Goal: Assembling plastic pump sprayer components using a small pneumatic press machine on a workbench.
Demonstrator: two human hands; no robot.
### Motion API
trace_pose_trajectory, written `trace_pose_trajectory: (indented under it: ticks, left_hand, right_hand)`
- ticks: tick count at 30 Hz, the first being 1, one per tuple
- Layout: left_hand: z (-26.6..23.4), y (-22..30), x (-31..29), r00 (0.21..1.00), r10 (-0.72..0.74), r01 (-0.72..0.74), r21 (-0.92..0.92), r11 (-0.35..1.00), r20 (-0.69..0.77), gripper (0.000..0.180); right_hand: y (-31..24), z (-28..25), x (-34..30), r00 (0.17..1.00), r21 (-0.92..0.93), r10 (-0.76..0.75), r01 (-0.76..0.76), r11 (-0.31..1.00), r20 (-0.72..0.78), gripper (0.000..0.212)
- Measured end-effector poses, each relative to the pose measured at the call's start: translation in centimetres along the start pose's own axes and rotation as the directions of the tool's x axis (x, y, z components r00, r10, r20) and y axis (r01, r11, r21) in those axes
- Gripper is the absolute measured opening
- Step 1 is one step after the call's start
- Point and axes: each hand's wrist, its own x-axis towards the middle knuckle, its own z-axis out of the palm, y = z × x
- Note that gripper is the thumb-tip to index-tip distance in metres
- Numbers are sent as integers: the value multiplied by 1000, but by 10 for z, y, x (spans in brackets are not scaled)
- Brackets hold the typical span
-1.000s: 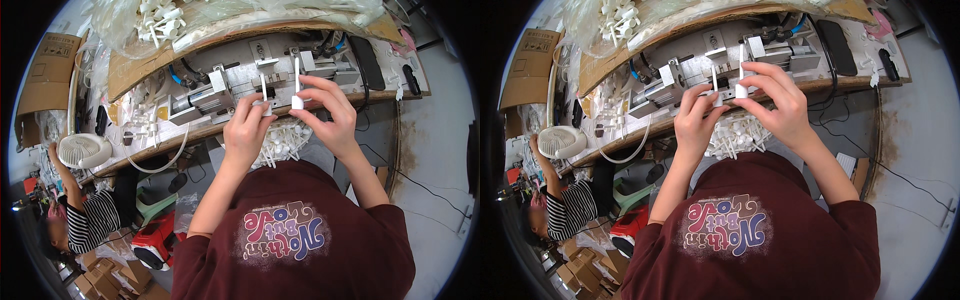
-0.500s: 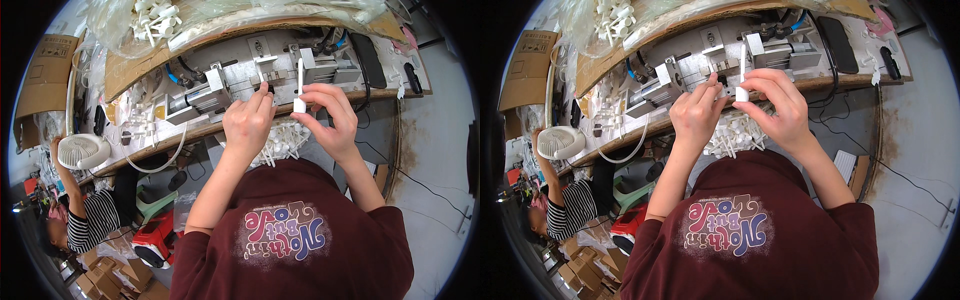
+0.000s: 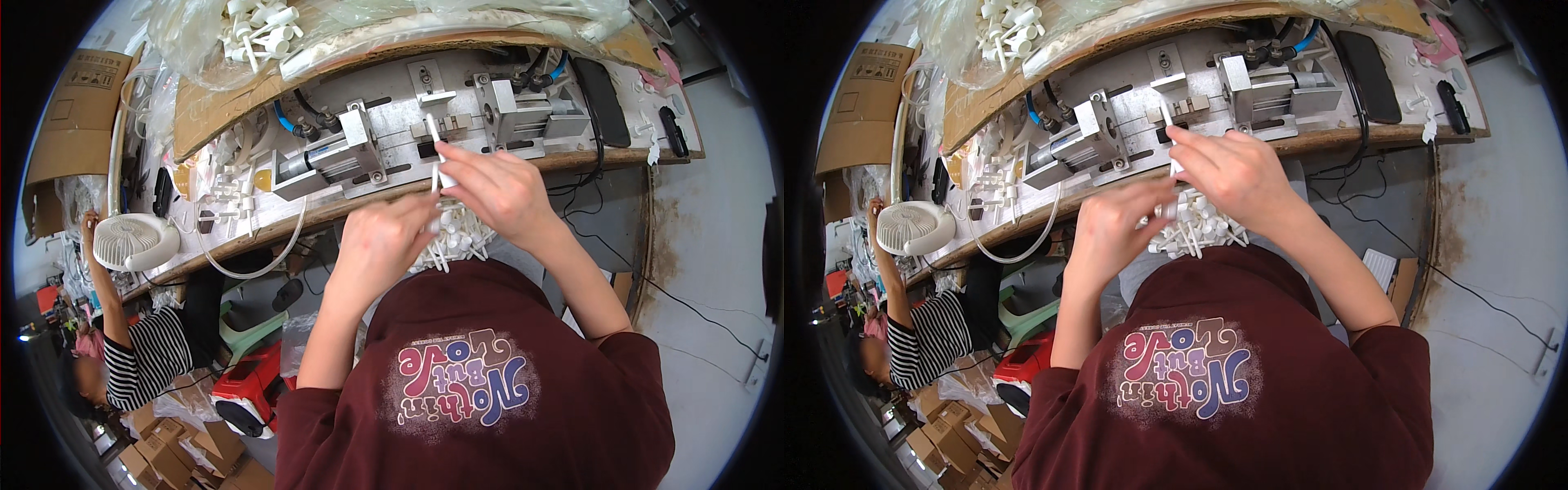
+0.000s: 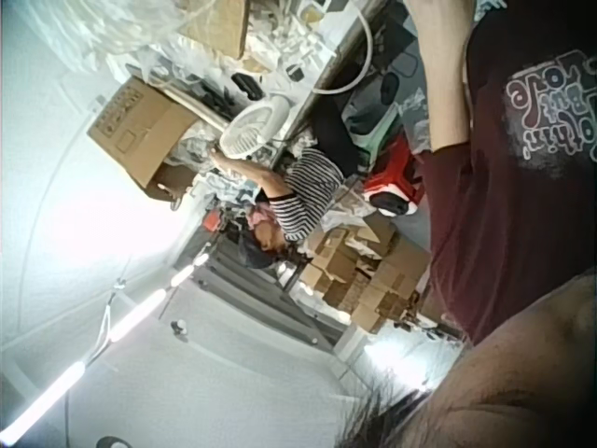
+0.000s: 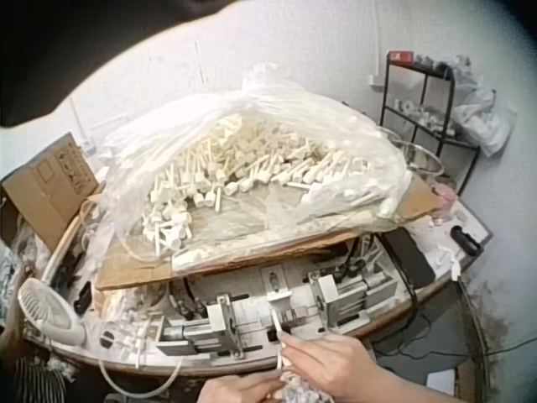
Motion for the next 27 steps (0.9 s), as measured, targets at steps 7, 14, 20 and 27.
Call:
trace_pose_trajectory:
  ticks: [7,14,20,27]
  left_hand:
    - [19,-12,-46,940,-182,220,-104,970,289,23]
    - [46,-30,-52,971,-139,138,17,990,192,33]
    - [83,-35,-48,984,61,-64,12,998,167,26]
    - [86,-31,-45,999,-15,20,-136,990,39,15]
  right_hand:
    - [-4,17,9,997,-200,22,-6,980,78,23]
    - [-8,20,16,998,-249,23,-7,968,64,10]
    - [-5,24,12,996,-232,60,-43,972,68,20]
    - [-13,14,2,990,147,134,-126,981,-49,27]
